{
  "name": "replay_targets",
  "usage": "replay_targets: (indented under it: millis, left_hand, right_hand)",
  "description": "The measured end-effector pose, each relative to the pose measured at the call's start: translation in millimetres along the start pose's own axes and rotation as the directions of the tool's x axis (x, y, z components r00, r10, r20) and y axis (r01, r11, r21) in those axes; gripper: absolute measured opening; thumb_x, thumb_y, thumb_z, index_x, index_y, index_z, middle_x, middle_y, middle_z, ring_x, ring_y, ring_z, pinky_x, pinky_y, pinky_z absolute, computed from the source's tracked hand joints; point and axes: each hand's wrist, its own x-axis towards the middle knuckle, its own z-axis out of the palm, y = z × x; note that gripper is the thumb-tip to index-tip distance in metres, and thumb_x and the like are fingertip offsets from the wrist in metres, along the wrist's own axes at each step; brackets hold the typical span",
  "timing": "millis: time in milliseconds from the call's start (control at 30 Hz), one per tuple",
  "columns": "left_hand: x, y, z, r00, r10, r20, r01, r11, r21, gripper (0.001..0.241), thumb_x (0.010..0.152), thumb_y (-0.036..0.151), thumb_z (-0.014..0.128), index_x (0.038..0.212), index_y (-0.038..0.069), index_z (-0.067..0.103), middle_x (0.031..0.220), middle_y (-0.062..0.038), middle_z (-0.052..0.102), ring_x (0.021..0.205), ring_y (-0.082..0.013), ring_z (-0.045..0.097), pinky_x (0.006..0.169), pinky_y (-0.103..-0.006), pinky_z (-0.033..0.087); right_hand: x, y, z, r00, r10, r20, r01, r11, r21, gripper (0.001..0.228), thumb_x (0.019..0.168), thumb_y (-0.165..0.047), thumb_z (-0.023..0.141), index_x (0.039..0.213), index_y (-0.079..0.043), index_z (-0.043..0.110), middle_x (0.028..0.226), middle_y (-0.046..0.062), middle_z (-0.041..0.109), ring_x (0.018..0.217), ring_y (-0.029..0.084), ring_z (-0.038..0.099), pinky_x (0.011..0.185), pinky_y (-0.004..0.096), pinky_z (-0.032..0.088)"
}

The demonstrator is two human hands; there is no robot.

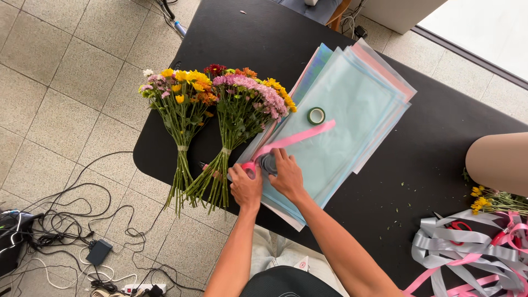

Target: The person arranges multiple sheets of colored and transparent wrapping paper on a table and then wraps a bouquet of colorful flowers by folding the paper around the stems and securing it with tape.

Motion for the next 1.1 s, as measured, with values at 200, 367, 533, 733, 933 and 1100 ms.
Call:
replay_targets:
  millis: [200, 367, 533, 733, 933, 1100]
  left_hand:
    - [-15.6, 20.2, -18.3, 0.996, 0.074, 0.046, -0.068, 0.991, -0.113, 0.059, 0.096, 0.039, 0.058, 0.143, 0.005, 0.045, 0.131, -0.019, 0.053, 0.097, -0.0554, 0.068, 0.082, -0.064, 0.059]
    - [-19.6, 25.2, -35.6, 0.987, 0.158, 0.039, -0.148, 0.969, -0.197, 0.068, 0.091, 0.026, 0.06, 0.149, -0.002, 0.039, 0.14, -0.026, 0.047, 0.108, -0.0565, 0.064, 0.086, -0.0636, 0.057]
    - [-33.9, 24.8, -39.0, 0.991, 0.13, -0.017, -0.131, 0.989, -0.065, 0.071, 0.086, 0.029, 0.067, 0.148, 0.007, 0.042, 0.149, -0.019, 0.042, 0.085, -0.0513, 0.072, 0.08, -0.0626, 0.06]
    - [-53.8, 31.5, -18.1, 0.944, 0.311, -0.112, -0.319, 0.945, -0.07, 0.046, 0.087, 0.028, 0.067, 0.131, 0.019, 0.058, 0.135, -0.003, 0.054, 0.071, -0.0464, 0.072, 0.067, -0.0587, 0.06]
    - [-64.3, 41.2, -8.5, 0.844, 0.436, 0.314, -0.454, 0.891, -0.017, 0.041, 0.091, 0.026, 0.061, 0.131, 0.017, 0.063, 0.145, -0.003, 0.054, 0.105, -0.0366, 0.072, 0.08, -0.0508, 0.061]
    - [-59.8, 36.0, -6.5, 0.79, 0.438, 0.428, -0.515, 0.854, 0.077, 0.05, 0.087, 0.019, 0.066, 0.137, 0.015, 0.063, 0.152, -0.003, 0.048, 0.112, -0.0373, 0.067, 0.086, -0.0532, 0.061]
  right_hand:
    - [44.7, -14.0, 18.4, 0.978, -0.208, -0.017, 0.203, 0.968, -0.145, 0.08, 0.066, -0.002, 0.073, 0.14, -0.019, 0.046, 0.137, 0.012, 0.051, 0.11, 0.047, 0.058, 0.075, 0.054, 0.063]
    - [58.9, -6.4, 40.4, 0.943, -0.329, -0.051, 0.31, 0.925, -0.222, 0.083, 0.07, 0.003, 0.072, 0.144, -0.023, 0.046, 0.147, 0.015, 0.045, 0.118, 0.047, 0.057, 0.083, 0.052, 0.063]
    - [25.3, 0.8, -4.4, 0.934, -0.336, -0.123, 0.317, 0.936, -0.154, 0.091, 0.072, -0.027, 0.08, 0.154, -0.025, 0.041, 0.151, 0.012, 0.045, 0.127, 0.034, 0.055, 0.105, 0.046, 0.047]
    - [44.0, 85.6, -33.7, 0.849, -0.086, -0.522, 0.095, 0.995, -0.009, 0.05, 0.083, -0.005, 0.067, 0.133, -0.007, 0.061, 0.126, 0.015, 0.058, 0.106, 0.038, 0.063, 0.09, 0.05, 0.052]
    - [90.2, 140.9, -43.4, 0.96, -0.057, -0.275, 0.022, 0.991, -0.13, 0.04, 0.09, -0.006, 0.065, 0.129, -0.014, 0.064, 0.125, 0.004, 0.059, 0.107, 0.031, 0.066, 0.094, 0.043, 0.054]
    - [98.3, 141.5, -24.2, 0.959, -0.083, -0.271, 0.074, 0.996, -0.044, 0.014, 0.092, -0.01, 0.07, 0.105, -0.015, 0.066, 0.102, 0.003, 0.061, 0.099, 0.031, 0.068, 0.088, 0.042, 0.056]
